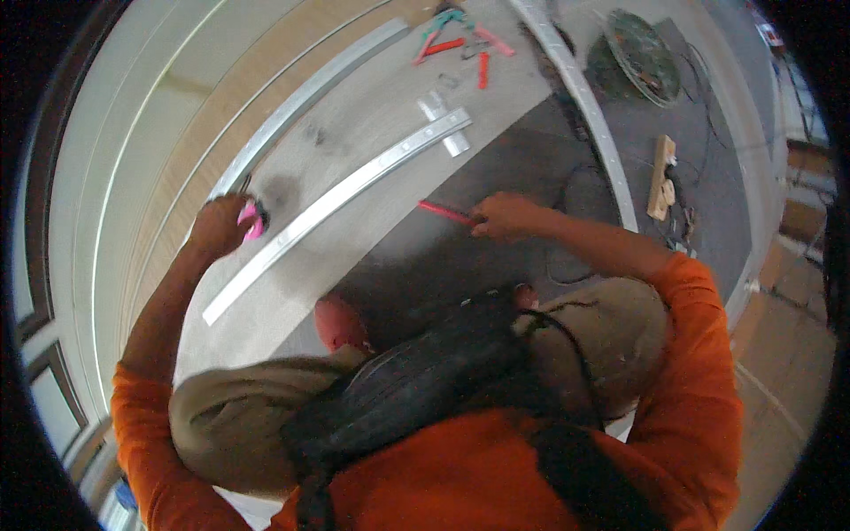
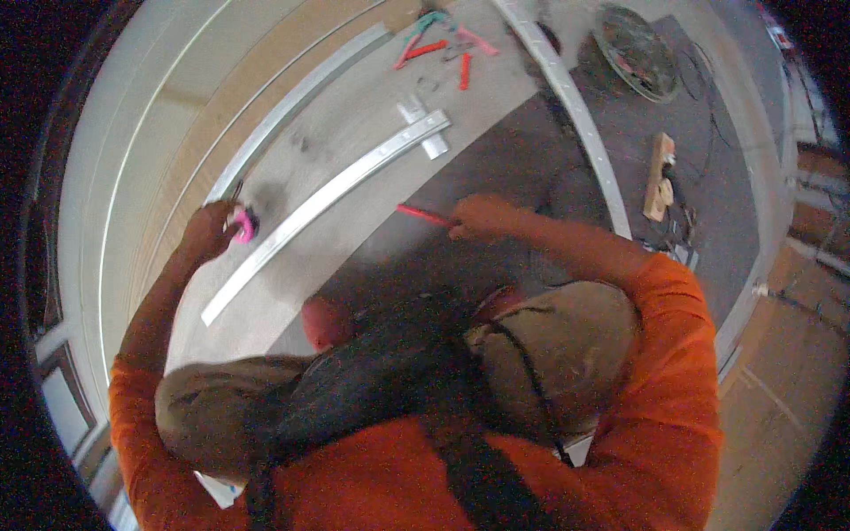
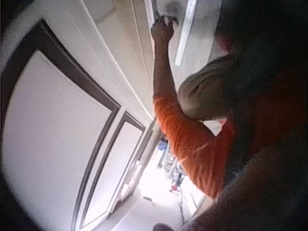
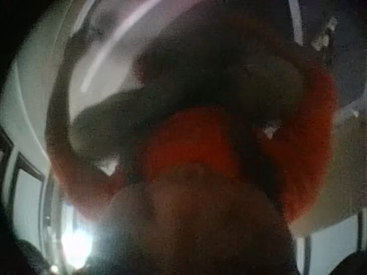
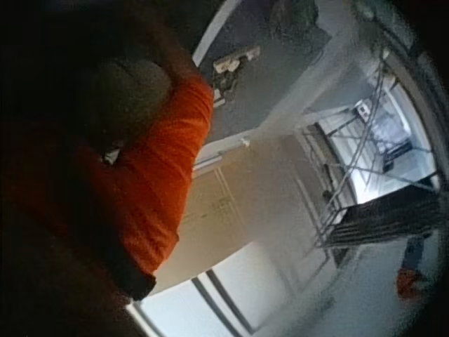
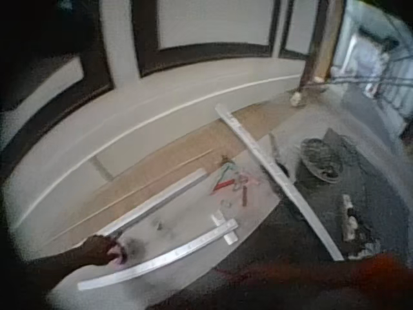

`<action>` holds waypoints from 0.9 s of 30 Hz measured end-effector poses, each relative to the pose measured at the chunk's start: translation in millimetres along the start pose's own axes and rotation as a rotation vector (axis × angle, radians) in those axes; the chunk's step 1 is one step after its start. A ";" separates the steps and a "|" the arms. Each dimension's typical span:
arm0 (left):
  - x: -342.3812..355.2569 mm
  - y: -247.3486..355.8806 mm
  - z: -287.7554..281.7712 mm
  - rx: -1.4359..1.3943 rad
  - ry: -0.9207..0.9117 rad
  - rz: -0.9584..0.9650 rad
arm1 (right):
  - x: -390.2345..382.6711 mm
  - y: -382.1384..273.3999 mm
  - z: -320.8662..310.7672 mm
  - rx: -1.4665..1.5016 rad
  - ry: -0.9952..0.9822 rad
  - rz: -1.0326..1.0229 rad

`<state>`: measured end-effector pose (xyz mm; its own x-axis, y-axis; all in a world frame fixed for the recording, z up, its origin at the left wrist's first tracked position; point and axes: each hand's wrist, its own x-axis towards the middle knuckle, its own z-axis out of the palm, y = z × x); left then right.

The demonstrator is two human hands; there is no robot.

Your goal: The person measures a metal stud with a tape measure, marks it with a pencil, cuts it with an angle grinder, and then bends the cut edge with pliers.

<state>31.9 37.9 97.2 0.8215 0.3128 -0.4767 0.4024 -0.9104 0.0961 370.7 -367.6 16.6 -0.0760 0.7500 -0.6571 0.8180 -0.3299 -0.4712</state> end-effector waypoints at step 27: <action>126.9 168.4 61.8 -0.216 0.256 0.043 | -153.8 141.9 59.0 0.358 1.236 0.747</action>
<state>178.9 -92.4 -1.0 0.9033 0.3582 -0.2362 0.4191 -0.8543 0.3075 464.8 -563.6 16.1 0.9578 0.2871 0.0108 0.2546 -0.8308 -0.4949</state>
